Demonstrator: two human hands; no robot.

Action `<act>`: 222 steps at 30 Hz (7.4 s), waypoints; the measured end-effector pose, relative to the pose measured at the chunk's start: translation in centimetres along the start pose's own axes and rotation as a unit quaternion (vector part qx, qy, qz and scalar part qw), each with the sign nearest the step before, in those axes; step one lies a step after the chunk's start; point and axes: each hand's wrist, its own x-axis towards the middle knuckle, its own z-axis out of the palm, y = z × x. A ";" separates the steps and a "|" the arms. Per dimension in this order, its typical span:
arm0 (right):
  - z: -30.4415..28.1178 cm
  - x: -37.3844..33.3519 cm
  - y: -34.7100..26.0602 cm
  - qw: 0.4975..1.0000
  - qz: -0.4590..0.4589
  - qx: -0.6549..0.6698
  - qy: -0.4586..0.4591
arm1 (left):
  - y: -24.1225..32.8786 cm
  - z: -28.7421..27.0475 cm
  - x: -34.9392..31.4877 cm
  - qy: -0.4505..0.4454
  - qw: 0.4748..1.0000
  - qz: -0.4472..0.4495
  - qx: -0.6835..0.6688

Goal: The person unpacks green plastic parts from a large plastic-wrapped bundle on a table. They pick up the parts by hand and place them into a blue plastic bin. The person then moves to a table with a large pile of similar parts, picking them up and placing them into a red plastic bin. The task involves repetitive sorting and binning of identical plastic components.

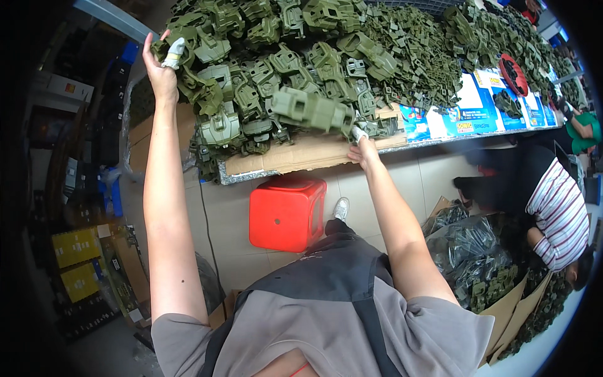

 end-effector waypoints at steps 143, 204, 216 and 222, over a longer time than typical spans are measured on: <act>1.7 -4.9 0.7 0.578 -0.572 -0.582 -0.030 | 2.0 7.3 -47.4 -0.098 0.787 -0.416 -0.444; -13.8 -1.7 8.4 0.780 -0.625 0.021 0.022 | -10.0 14.0 -46.5 -0.224 0.859 -0.327 -0.324; -2.8 13.5 12.7 0.970 -0.233 0.052 0.047 | -9.2 16.9 -46.5 -0.214 0.843 -0.361 -0.335; -5.8 8.4 14.6 0.881 -0.204 0.426 0.029 | -8.2 17.5 -47.6 -0.288 0.804 -0.337 -0.397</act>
